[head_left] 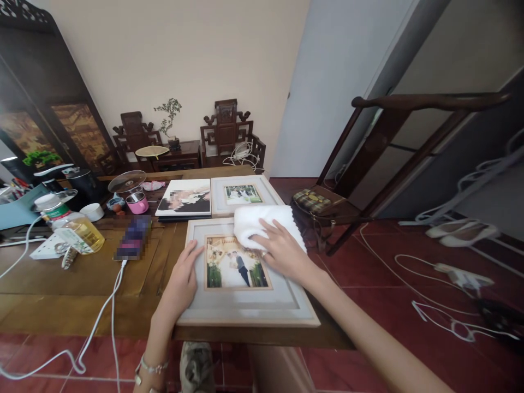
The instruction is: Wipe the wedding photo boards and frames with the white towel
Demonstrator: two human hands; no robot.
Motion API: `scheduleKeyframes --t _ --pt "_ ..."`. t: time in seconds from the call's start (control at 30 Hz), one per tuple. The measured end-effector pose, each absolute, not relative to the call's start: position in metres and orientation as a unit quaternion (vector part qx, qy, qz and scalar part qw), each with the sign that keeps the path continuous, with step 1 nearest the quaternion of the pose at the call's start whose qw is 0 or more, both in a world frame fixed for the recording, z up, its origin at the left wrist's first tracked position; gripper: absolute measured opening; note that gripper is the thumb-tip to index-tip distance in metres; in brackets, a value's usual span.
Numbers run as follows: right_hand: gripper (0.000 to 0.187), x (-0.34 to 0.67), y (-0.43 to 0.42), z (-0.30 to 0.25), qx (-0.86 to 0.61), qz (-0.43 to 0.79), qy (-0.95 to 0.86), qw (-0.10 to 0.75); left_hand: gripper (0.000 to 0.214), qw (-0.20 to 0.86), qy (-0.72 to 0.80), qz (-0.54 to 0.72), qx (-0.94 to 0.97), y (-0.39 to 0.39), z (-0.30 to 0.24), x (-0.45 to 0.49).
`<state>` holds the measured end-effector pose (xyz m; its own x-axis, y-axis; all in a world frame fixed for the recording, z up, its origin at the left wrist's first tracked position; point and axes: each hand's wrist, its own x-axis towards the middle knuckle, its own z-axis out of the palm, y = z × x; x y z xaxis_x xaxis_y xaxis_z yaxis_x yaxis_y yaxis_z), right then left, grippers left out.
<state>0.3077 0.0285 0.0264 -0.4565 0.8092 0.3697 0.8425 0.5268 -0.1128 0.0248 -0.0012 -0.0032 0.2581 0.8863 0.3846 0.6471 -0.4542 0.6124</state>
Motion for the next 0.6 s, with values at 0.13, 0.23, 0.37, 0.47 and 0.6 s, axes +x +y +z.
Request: scheduleKeyframes --t 0.13,0.23,0.37,0.47,0.6 --pt "0.049 0.308 -0.03 0.031 -0.437 -0.019 -0.881 0.178 0.044 0.171 0.5 0.366 0.766 -0.001 -0.005 0.026" --pt "0.051 0.311 -0.076 0.041 -0.405 0.027 -0.897 0.174 0.042 0.181 0.501 0.356 0.768 -0.002 -0.003 0.027" --pt "0.058 0.315 -0.103 0.047 -0.388 0.047 -0.902 0.182 0.041 0.186 0.496 0.349 0.773 -0.003 0.0 0.026" --pt "0.055 0.318 -0.088 0.04 -0.396 0.027 -0.897 0.193 0.041 0.187 0.492 0.342 0.779 -0.002 0.002 0.024" --pt "0.046 0.326 -0.033 0.027 -0.434 -0.035 -0.877 0.204 0.042 0.191 0.491 0.325 0.786 -0.001 0.003 0.022"
